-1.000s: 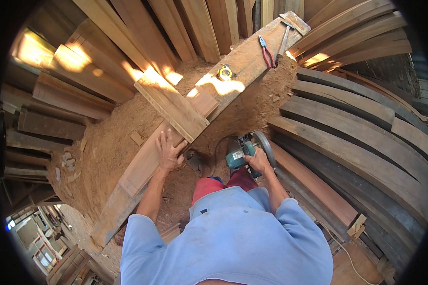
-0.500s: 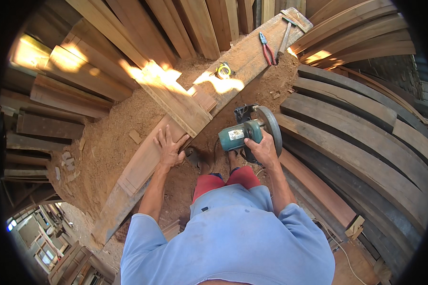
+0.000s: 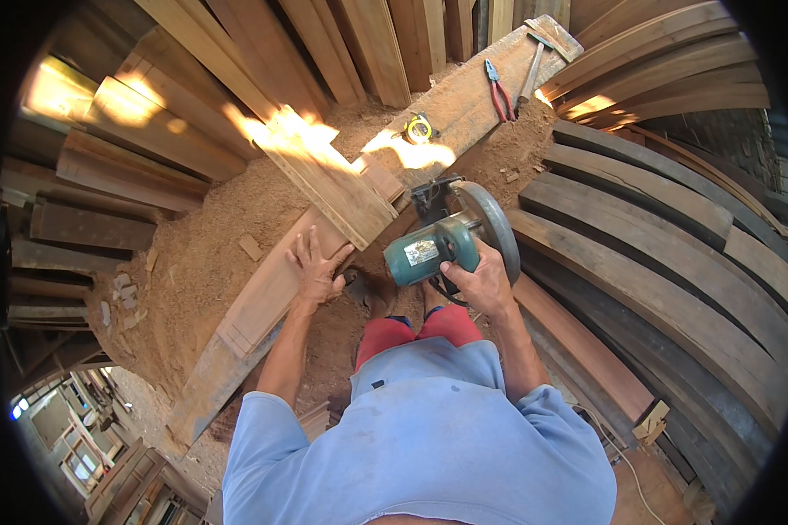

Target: The person uses a circular saw to cut a wooden plank on a makeshift workbench. After cutting, they inspect the piece and place it with other planks. They then pick up another plank, position it, and cut it with the saw before stacking the finished pieces.

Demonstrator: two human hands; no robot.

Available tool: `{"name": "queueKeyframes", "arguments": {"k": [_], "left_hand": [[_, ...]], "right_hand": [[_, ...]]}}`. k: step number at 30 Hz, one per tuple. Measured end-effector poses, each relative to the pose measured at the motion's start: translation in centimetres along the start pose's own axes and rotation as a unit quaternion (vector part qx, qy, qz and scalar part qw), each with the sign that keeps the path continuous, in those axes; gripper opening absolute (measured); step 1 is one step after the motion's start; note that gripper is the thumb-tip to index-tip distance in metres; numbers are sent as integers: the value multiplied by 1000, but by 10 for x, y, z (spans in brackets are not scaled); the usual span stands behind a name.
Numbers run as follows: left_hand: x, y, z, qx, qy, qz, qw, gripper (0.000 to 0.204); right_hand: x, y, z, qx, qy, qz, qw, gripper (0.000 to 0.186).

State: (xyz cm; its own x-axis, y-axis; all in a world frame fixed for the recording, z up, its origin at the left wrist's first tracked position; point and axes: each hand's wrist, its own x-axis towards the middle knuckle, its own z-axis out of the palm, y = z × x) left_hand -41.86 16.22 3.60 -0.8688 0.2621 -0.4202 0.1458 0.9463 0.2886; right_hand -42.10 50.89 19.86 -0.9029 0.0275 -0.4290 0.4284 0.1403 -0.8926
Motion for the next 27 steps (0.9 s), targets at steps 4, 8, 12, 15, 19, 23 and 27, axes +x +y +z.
{"name": "queueKeyframes", "arguments": {"k": [4,8,12,15,19,23,27], "left_hand": [[-1,-1,4,7,14,6,1000,84],[0,2,0,2,-5,-5,1000,83],[-1,3,-3,-4,-10,-11,1000,83],[-1,3,-3,-3,-5,-11,1000,82],[-2,5,-6,-3,2,-7,1000,81],[-3,0,2,6,20,2,1000,82],[-7,-7,8,-38,72,-56,995,91]], "right_hand": [[-3,-3,0,17,-23,19,999,35],[-2,-7,1,5,-31,33,999,37],[-1,-7,5,-12,-32,31,999,32],[3,0,7,-51,-47,25,997,27],[7,-4,15,-100,-72,-14,992,25],[12,-6,27,-126,-89,-3,988,24],[17,-7,31,-156,-105,2,982,32]]}}
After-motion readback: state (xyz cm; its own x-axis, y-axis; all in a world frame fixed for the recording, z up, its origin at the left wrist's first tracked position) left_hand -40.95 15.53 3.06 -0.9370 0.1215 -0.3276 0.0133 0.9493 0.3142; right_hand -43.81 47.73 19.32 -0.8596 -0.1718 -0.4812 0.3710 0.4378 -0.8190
